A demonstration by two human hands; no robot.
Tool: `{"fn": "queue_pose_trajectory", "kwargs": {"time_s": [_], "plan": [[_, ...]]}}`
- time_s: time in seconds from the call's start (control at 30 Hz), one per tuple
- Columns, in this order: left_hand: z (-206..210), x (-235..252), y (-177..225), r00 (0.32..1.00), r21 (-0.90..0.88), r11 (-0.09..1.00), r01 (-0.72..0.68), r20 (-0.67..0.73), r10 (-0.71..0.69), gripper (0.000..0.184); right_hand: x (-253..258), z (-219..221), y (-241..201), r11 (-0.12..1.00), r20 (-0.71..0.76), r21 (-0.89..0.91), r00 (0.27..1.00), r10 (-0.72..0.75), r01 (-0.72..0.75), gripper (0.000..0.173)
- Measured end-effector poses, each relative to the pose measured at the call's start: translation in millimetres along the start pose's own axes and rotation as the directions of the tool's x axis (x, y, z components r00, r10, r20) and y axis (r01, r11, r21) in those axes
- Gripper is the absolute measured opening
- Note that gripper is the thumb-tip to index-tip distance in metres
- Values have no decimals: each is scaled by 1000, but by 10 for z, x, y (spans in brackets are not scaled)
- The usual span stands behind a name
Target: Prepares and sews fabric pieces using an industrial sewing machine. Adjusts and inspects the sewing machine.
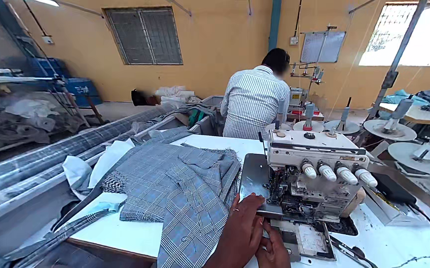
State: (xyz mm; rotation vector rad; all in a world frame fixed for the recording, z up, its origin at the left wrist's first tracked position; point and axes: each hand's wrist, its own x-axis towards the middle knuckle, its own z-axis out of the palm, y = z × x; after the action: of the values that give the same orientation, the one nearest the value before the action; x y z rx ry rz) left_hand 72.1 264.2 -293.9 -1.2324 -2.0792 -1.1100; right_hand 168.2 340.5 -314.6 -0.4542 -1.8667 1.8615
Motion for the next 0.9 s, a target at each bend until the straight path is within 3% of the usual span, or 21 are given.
{"fn": "queue_pose_trajectory", "kwargs": {"time_s": [0.1,0.2,0.33,0.5,0.67,0.77,0.83,0.9], "plan": [[18,-24,-13,1000,5,1000,-7,20,7,41,17,-48,-75,995,8,66,998,70,-70,50],[25,-8,0,1000,-28,1000,6,10,-6,45,26,-80,-136,990,28,63,992,125,-126,53],[-12,-18,3,999,-36,999,11,31,-10,50,2,-18,-93,998,6,-21,998,68,-67,60],[-23,-34,-28,998,-30,999,-14,53,15,50,55,-27,-119,994,-23,-63,996,87,-88,52],[-62,-16,-48,997,-26,999,-40,72,41,51,-38,80,-84,999,-89,-36,996,-17,14,54],[-76,-44,-111,998,32,999,-33,64,30,46,-18,90,-84,977,6,-209,999,-42,42,36],[-141,-41,-198,998,8,1000,15,58,-15,46,-35,207,-52,947,86,-288,989,-120,140,24],[-239,-32,-247,992,1,1000,15,126,-15,45,-76,321,37,947,-38,-239,973,-228,213,26]]}}
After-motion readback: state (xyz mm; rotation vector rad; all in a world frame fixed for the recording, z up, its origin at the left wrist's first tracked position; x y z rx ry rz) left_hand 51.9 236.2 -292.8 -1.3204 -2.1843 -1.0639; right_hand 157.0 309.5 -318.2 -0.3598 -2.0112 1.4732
